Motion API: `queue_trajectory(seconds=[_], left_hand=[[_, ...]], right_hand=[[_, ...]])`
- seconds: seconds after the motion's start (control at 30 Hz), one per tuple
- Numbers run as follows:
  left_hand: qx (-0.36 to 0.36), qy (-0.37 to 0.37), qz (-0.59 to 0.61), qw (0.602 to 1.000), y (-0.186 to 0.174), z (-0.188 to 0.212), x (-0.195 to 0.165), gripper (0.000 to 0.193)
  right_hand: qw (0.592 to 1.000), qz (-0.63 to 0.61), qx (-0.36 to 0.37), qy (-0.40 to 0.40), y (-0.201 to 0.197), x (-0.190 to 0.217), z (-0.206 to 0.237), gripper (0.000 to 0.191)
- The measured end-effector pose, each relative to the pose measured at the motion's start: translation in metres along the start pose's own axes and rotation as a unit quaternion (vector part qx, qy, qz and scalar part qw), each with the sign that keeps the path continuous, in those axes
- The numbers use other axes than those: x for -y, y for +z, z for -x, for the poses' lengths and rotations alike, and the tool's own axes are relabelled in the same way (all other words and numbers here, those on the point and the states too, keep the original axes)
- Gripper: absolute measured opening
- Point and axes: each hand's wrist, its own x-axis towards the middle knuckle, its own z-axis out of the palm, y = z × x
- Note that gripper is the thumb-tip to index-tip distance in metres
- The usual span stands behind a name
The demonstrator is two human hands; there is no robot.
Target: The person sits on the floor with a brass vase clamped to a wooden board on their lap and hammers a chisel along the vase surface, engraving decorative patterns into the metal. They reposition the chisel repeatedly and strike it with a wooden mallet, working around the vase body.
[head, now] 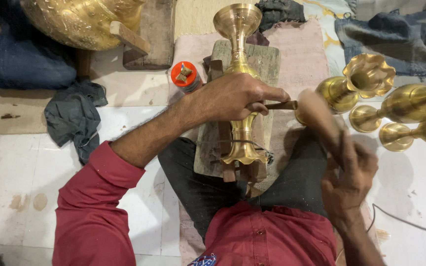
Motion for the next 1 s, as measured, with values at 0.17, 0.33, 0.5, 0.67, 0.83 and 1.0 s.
queue_trajectory(seconds=[0.17, 0.33, 0.5, 0.67, 0.83, 1.0], left_hand=[[-0.038, -0.005, 0.010, 0.999, -0.002, 0.008, -0.004, 0.045], [-0.061, 0.021, 0.021, 0.998, -0.003, 0.011, -0.003, 0.049], [-0.033, -0.022, -0.004, 0.999, -0.002, 0.015, 0.000, 0.046], [-0.060, -0.019, -0.012, 0.998, 0.004, 0.020, 0.001, 0.046], [-0.056, -0.007, -0.032, 0.998, 0.006, 0.022, 0.006, 0.048], [-0.097, 0.027, -0.054, 0.993, 0.004, 0.028, 0.007, 0.047]], right_hand=[[0.992, -0.127, -0.025, 0.003, -0.005, 0.007, -0.006, 0.071], [0.992, -0.120, -0.028, 0.007, -0.015, 0.012, -0.012, 0.064], [0.992, -0.110, -0.047, -0.031, -0.018, 0.013, -0.018, 0.055], [0.995, -0.093, -0.024, -0.028, -0.024, 0.014, -0.021, 0.055], [0.994, -0.097, -0.041, 0.000, -0.027, 0.020, -0.025, 0.058], [0.984, -0.149, -0.088, -0.041, -0.025, 0.018, -0.027, 0.068]])
